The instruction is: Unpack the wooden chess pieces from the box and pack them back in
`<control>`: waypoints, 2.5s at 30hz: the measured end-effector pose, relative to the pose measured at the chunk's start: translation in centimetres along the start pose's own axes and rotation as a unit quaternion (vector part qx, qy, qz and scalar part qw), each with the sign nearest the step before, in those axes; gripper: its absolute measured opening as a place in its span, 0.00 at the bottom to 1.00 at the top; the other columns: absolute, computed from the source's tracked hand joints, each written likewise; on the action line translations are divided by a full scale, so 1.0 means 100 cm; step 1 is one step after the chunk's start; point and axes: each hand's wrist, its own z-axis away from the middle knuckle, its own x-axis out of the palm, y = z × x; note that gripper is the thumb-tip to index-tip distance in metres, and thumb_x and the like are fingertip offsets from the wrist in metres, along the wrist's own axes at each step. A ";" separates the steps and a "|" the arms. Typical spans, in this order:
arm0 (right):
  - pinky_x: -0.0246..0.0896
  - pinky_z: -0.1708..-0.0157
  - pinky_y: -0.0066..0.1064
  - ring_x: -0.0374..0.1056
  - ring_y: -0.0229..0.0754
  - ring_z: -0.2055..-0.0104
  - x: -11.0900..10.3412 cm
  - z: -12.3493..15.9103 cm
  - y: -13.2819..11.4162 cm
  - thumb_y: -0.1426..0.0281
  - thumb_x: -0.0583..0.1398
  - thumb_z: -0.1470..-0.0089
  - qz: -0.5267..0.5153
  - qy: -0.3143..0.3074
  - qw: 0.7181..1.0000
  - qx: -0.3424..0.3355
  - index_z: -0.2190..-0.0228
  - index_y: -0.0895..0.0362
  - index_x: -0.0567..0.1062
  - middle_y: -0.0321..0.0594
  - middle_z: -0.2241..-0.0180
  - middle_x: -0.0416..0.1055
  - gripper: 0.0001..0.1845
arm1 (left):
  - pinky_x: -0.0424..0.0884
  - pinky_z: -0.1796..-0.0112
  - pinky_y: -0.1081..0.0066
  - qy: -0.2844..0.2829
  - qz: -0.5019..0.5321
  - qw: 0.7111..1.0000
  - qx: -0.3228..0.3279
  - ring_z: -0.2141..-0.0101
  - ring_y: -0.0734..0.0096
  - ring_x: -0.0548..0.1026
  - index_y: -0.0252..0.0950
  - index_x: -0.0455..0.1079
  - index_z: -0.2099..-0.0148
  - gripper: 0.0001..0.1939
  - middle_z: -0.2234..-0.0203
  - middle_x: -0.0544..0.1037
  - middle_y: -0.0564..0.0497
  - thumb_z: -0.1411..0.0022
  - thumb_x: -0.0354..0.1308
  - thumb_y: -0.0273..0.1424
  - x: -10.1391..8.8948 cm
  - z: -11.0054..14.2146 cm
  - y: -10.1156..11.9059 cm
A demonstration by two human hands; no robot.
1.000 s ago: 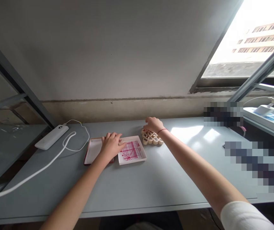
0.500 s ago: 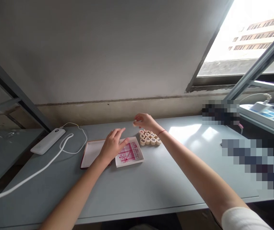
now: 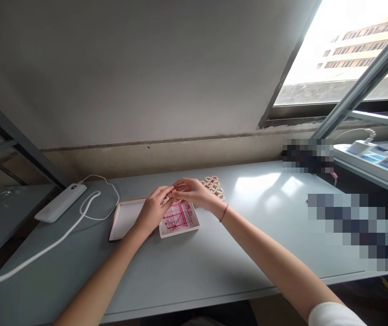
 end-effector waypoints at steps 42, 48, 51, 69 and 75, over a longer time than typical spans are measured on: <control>0.55 0.65 0.28 0.64 0.42 0.63 0.024 -0.003 0.039 0.78 0.58 0.49 0.509 0.048 0.846 -0.154 0.66 0.57 0.70 0.40 0.66 0.68 0.07 | 0.58 0.53 0.52 -0.131 -0.241 0.955 -0.115 0.46 0.51 0.63 0.42 0.67 0.46 0.21 0.49 0.74 0.48 0.42 0.53 0.33 -0.002 0.009 -0.009; 0.55 0.68 0.26 0.65 0.38 0.67 -0.003 -0.002 0.023 0.74 0.58 0.48 0.474 0.090 0.865 -0.135 0.63 0.56 0.71 0.39 0.63 0.70 0.08 | 0.56 0.55 0.56 -0.144 -0.241 0.955 -0.095 0.48 0.53 0.64 0.43 0.68 0.46 0.19 0.52 0.76 0.48 0.39 0.53 0.39 0.002 -0.006 -0.004; 0.56 0.65 0.26 0.67 0.38 0.64 -0.034 -0.006 0.014 0.71 0.57 0.47 0.499 0.158 0.851 -0.052 0.62 0.56 0.72 0.39 0.60 0.72 0.09 | 0.56 0.56 0.58 -0.147 -0.241 0.955 -0.089 0.52 0.56 0.67 0.42 0.71 0.52 0.13 0.57 0.78 0.48 0.38 0.52 0.36 0.006 -0.009 -0.002; 0.61 0.70 0.28 0.71 0.46 0.63 -0.101 -0.043 0.008 0.70 0.64 0.58 0.565 0.136 0.794 0.176 0.60 0.58 0.78 0.47 0.62 0.76 0.18 | 0.58 0.55 0.56 -0.066 -0.225 0.969 -0.074 0.51 0.56 0.68 0.42 0.72 0.53 0.14 0.56 0.78 0.49 0.37 0.54 0.41 0.003 0.002 0.002; 0.62 0.72 0.29 0.73 0.47 0.66 -0.098 -0.044 -0.001 0.72 0.64 0.60 0.570 0.119 0.789 0.197 0.64 0.61 0.79 0.49 0.68 0.77 0.16 | 0.58 0.55 0.57 -0.055 -0.214 0.973 -0.069 0.52 0.57 0.69 0.42 0.73 0.54 0.13 0.57 0.78 0.49 0.37 0.54 0.39 0.006 0.003 0.002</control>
